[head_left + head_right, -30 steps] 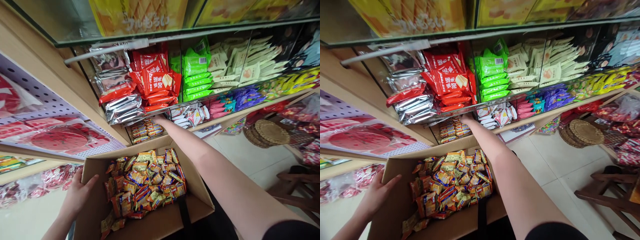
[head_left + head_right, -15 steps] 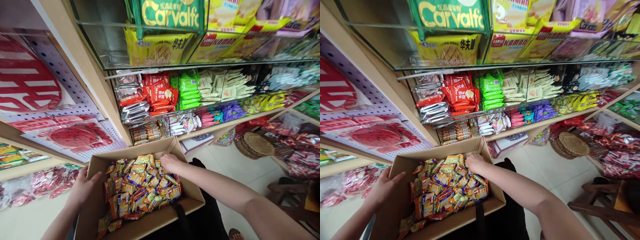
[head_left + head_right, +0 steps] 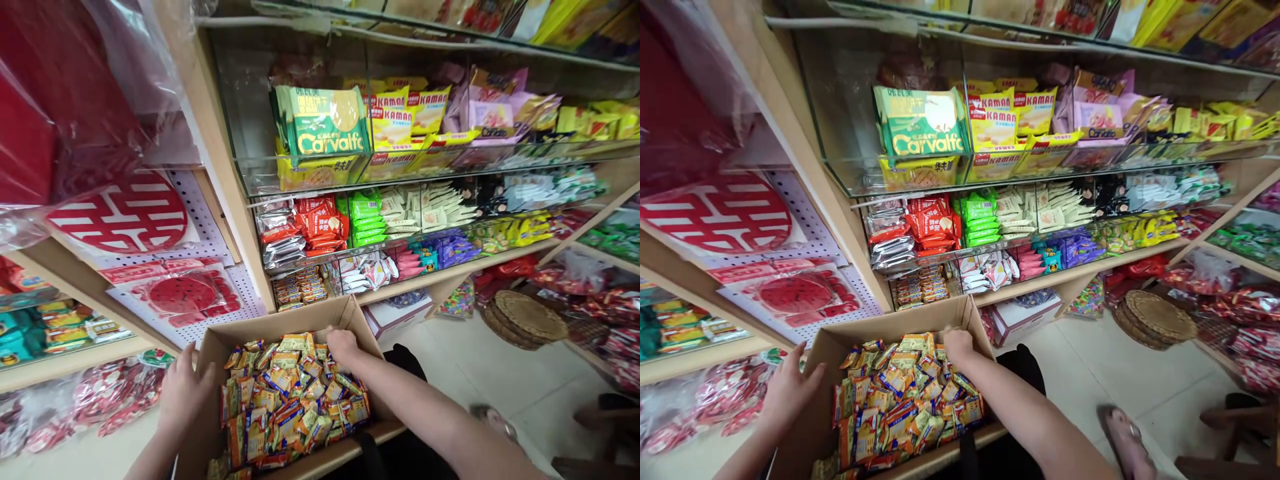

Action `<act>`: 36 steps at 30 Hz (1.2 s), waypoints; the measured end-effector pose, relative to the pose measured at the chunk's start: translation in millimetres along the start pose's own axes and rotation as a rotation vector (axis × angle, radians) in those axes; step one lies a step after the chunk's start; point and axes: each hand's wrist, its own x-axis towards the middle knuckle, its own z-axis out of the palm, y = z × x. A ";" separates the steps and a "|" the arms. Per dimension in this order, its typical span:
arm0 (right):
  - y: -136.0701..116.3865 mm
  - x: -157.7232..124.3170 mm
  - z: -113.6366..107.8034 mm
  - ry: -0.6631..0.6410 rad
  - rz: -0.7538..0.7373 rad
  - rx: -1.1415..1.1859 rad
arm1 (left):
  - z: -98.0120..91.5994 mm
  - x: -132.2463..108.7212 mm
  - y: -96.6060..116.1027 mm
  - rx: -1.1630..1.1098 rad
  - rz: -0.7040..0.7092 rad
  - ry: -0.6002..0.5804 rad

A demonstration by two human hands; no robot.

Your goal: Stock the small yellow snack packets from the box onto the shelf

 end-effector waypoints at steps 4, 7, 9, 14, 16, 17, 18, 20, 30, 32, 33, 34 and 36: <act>-4.7 -26.7 -28.6 0.064 -0.179 0.516 | 16.4 -35.8 24.2 -0.288 0.252 -0.049; -14.3 -55.1 -41.0 -0.112 -0.304 1.255 | 36.9 -66.2 56.3 -0.695 0.055 -0.445; -22.1 -72.1 -42.4 -0.175 -0.310 1.470 | 46.7 -79.3 74.2 -0.866 0.012 -0.576; -32.9 -89.7 -33.1 0.037 -0.232 1.702 | 52.3 -86.7 88.6 -1.028 -0.051 -0.454; -33.8 -90.1 -28.7 0.037 -0.209 1.822 | 51.4 -86.4 88.2 -1.087 -0.095 -0.394; -34.1 -90.1 -26.8 0.018 -0.208 1.878 | 51.0 -86.6 87.8 -1.113 -0.112 -0.367; -34.4 -90.0 -25.2 0.012 -0.210 1.918 | 50.8 -86.9 87.4 -1.134 -0.126 -0.342; -35.0 -90.2 -23.4 0.054 -0.215 1.928 | 51.3 -87.9 86.5 -1.161 -0.145 -0.308; -28.0 -101.3 -36.0 0.530 -0.521 1.203 | 48.4 -92.9 94.9 -1.361 -0.276 -0.400; -27.4 -108.1 -36.1 0.696 -0.761 0.935 | 42.2 -95.5 104.5 -1.454 -0.352 -0.593; -27.4 -111.2 -34.5 0.738 -0.878 0.792 | 39.5 -96.7 109.0 -1.490 -0.383 -0.674; -27.4 -113.9 -32.0 0.753 -0.973 0.651 | 37.6 -97.7 112.9 -1.511 -0.403 -0.713; -27.2 -117.6 -24.6 0.754 -1.074 0.427 | 36.5 -99.6 118.2 -1.535 -0.415 -0.665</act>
